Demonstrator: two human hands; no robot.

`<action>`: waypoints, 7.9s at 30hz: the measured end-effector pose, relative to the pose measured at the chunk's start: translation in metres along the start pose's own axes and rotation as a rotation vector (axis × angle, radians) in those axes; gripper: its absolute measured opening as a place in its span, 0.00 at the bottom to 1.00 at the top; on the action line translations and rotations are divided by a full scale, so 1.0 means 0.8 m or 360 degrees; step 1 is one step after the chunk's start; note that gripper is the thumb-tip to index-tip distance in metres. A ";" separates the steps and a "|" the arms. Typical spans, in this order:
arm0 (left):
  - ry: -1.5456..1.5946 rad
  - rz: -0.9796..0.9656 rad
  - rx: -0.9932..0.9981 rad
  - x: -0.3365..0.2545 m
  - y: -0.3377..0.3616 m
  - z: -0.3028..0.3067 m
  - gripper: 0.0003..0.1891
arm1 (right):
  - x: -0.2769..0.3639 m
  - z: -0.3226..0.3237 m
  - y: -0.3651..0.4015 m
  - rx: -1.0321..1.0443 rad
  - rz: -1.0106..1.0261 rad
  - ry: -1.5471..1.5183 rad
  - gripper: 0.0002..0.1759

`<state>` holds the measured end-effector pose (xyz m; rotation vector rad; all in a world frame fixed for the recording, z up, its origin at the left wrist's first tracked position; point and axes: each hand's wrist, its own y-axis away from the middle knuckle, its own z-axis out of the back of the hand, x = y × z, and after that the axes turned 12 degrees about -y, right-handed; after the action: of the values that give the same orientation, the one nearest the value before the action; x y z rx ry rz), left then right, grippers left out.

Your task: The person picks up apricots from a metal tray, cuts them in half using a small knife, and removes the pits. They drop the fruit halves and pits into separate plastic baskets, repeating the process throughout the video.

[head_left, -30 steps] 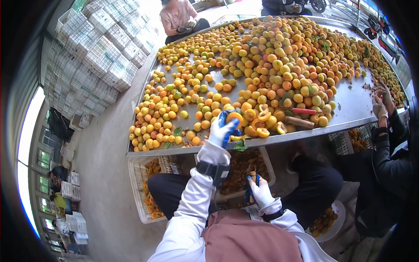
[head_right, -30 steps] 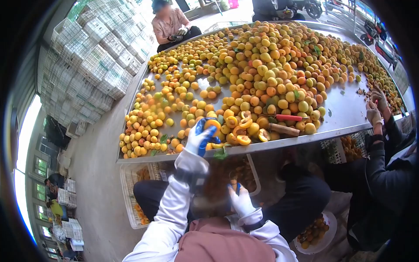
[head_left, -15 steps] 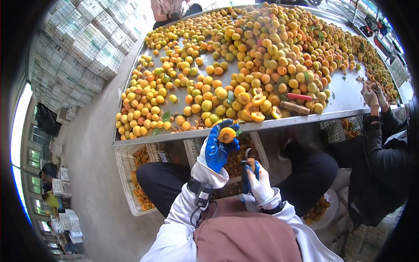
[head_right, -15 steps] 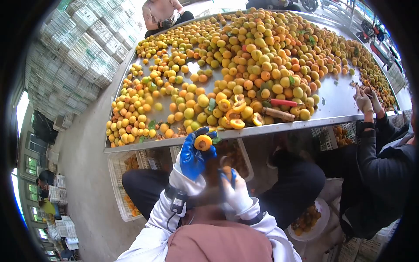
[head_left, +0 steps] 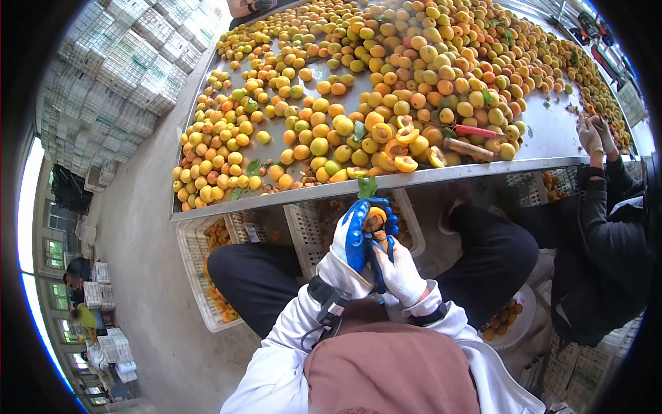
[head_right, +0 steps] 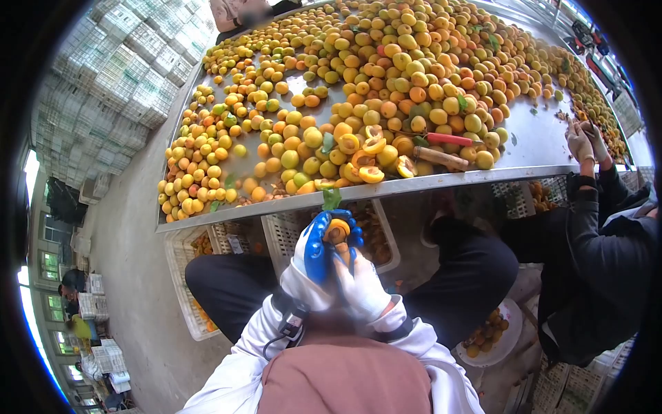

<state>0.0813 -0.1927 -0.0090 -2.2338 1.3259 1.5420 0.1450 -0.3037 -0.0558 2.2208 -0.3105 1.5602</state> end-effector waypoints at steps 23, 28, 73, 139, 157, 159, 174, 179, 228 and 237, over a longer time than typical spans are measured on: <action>-0.0244 -0.0120 0.0123 0.043 -0.023 0.039 0.31 | 0.004 0.026 0.007 0.0183 -0.0761 -0.0630 0.09; -0.0226 0.0037 -0.0354 0.030 -0.014 0.018 0.30 | -0.007 0.010 0.008 0.0204 -0.0576 -0.0502 0.12; -0.2677 -0.1531 -0.0837 -0.065 0.013 0.075 0.09 | -0.035 0.016 -0.010 -0.0157 -0.0690 -0.0329 0.17; -0.0721 -0.0041 0.0453 0.013 0.001 0.074 0.27 | 0.002 0.027 -0.009 -0.0403 -0.0250 -0.0606 0.19; -0.0036 0.0339 -0.0166 0.054 -0.001 0.064 0.14 | 0.016 0.021 0.023 0.0102 -0.0663 -0.0512 0.19; -0.0041 0.0351 -0.0179 0.055 -0.001 0.061 0.14 | 0.018 0.022 0.023 0.0112 -0.0649 -0.0424 0.19; -0.0196 0.0077 -0.0332 0.058 0.001 0.020 0.18 | -0.044 0.018 0.019 0.0073 -0.0077 0.0061 0.16; -0.0554 -0.0148 -0.0419 0.075 -0.007 0.034 0.17 | -0.028 0.028 0.012 0.0218 -0.0447 -0.0285 0.18; -0.0225 -0.0140 -0.0344 0.024 0.029 0.005 0.26 | -0.003 0.040 0.023 0.0797 -0.0793 -0.0669 0.23; 0.0255 0.0345 0.0025 -0.009 0.039 -0.013 0.27 | 0.018 0.031 0.037 0.0673 -0.0838 -0.1262 0.31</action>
<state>0.0655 -0.2131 0.0130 -2.3112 1.6683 1.4331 0.1587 -0.3406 -0.0434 2.8478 0.4097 0.4540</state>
